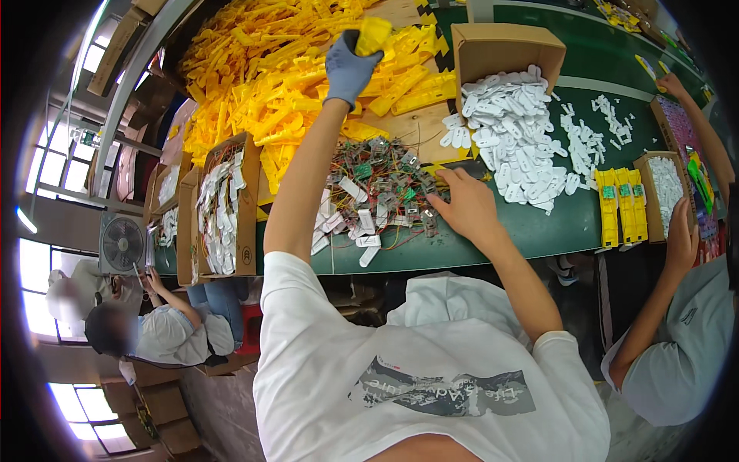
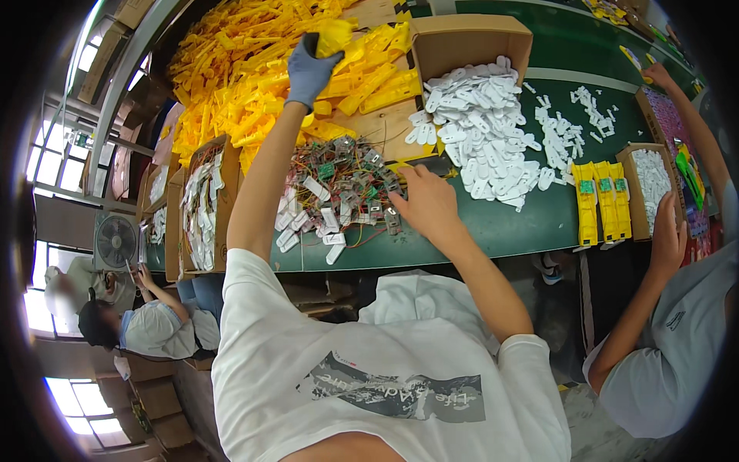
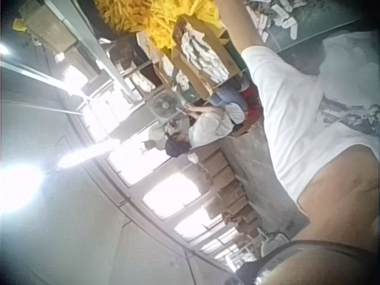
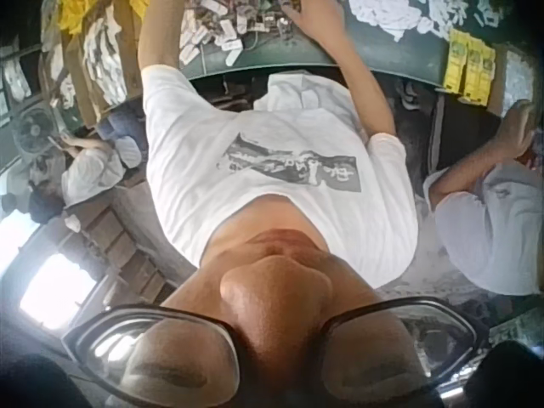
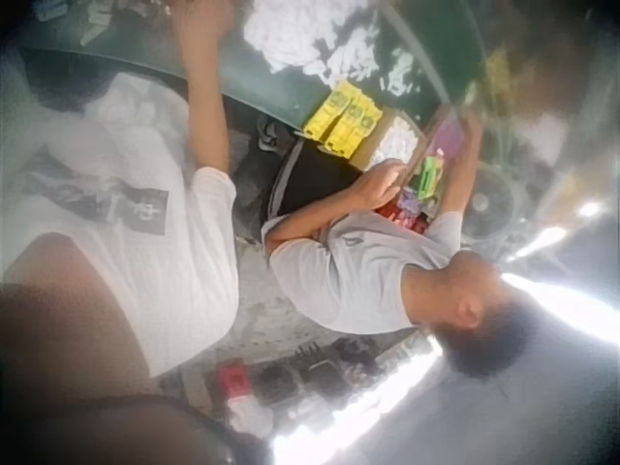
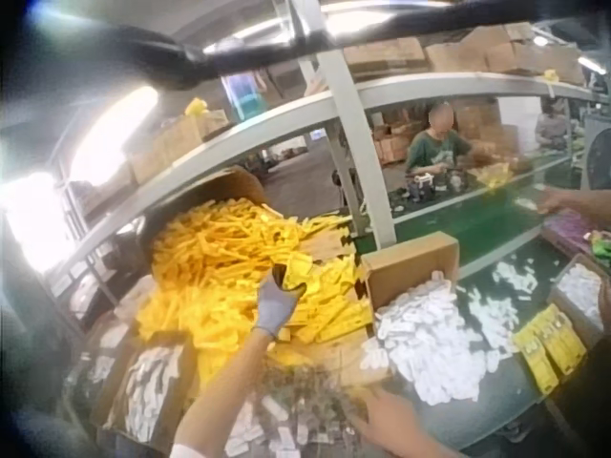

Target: The recorder assembles small components into yellow flashlight housings at an industrial assembly line.

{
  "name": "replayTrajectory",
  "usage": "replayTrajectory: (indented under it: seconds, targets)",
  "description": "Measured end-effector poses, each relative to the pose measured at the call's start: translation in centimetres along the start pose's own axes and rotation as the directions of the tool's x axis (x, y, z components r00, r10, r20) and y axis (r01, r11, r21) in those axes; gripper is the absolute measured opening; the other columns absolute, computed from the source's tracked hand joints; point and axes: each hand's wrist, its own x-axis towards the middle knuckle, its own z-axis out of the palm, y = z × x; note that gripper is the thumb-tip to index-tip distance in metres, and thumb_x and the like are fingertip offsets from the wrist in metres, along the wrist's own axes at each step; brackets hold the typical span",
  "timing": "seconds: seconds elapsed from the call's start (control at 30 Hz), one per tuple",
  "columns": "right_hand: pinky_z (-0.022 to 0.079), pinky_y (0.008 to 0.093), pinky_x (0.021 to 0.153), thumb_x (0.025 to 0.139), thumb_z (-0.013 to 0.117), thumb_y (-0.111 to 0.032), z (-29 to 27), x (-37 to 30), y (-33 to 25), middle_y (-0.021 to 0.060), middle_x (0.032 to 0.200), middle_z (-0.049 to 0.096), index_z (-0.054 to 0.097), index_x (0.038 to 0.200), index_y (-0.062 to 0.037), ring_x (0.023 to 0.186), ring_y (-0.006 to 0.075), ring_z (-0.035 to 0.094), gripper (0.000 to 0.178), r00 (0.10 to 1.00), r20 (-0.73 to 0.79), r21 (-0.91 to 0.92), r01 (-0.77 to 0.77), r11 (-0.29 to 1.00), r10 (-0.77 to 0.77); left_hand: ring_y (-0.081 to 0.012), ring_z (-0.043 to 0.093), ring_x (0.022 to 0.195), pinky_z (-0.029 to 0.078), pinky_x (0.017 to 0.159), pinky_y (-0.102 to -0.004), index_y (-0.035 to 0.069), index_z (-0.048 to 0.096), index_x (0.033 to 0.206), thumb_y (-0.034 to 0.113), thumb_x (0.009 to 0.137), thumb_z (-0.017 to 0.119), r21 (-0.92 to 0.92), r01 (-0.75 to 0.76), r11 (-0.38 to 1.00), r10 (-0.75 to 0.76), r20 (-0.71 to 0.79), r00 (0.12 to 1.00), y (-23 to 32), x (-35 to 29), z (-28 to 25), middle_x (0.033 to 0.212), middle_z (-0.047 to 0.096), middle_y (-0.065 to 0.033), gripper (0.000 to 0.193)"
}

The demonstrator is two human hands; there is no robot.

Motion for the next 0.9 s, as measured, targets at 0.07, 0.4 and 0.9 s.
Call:
replayTrajectory:
  seconds: [0.07,0.4,0.9]
  targets:
    - [0.047,0.0389,0.072,0.074,0.066,-0.03,0.3,1.1,-0.5,0.0135,0.096,0.061,0.053,0.112,-0.0045,0.085,0.0304,0.059,0.047,0.978,0.197,-0.133,-0.044,0.99,0.07,-0.0222,0.063,0.083,0.049,0.076,-0.0326,0.0,0.054,0.104,0.013,0.069,0.073,-0.401,0.098,0.911,-0.115,-0.019,0.993,1.2,0.2,-2.0,0.096,0.064,-0.0104,0.042]
    - [0.046,0.0394,0.064,0.072,0.067,-0.022,3.2,2.5,0.1,0.0103,0.076,0.059,0.052,0.111,-0.0091,0.075,0.0284,0.058,0.044,0.999,-0.034,-0.071,-0.02,0.997,0.018,-0.0238,0.062,0.074,0.051,0.065,-0.0351,0.002,0.042,0.111,-0.001,0.079,0.058,-0.868,0.493,-0.05,-0.55,0.436,0.712,12.7,-23.3,-9.4,0.085,0.06,-0.0117,0.035]
    - [0.041,0.0164,0.059,0.085,0.059,-0.009,-3.7,5.0,-4.6,0.006,0.078,0.064,0.058,0.098,0.0052,0.065,0.0051,0.052,0.019,0.786,-0.572,0.684,0.297,0.666,0.237,-0.029,0.057,0.088,0.049,0.078,-0.0394,0.004,0.042,0.119,0.034,0.089,0.048,-0.95,0.075,-0.302,-0.67,0.268,0.692,9.5,-30.1,-9.7,0.103,0.054,-0.0177,0.043]
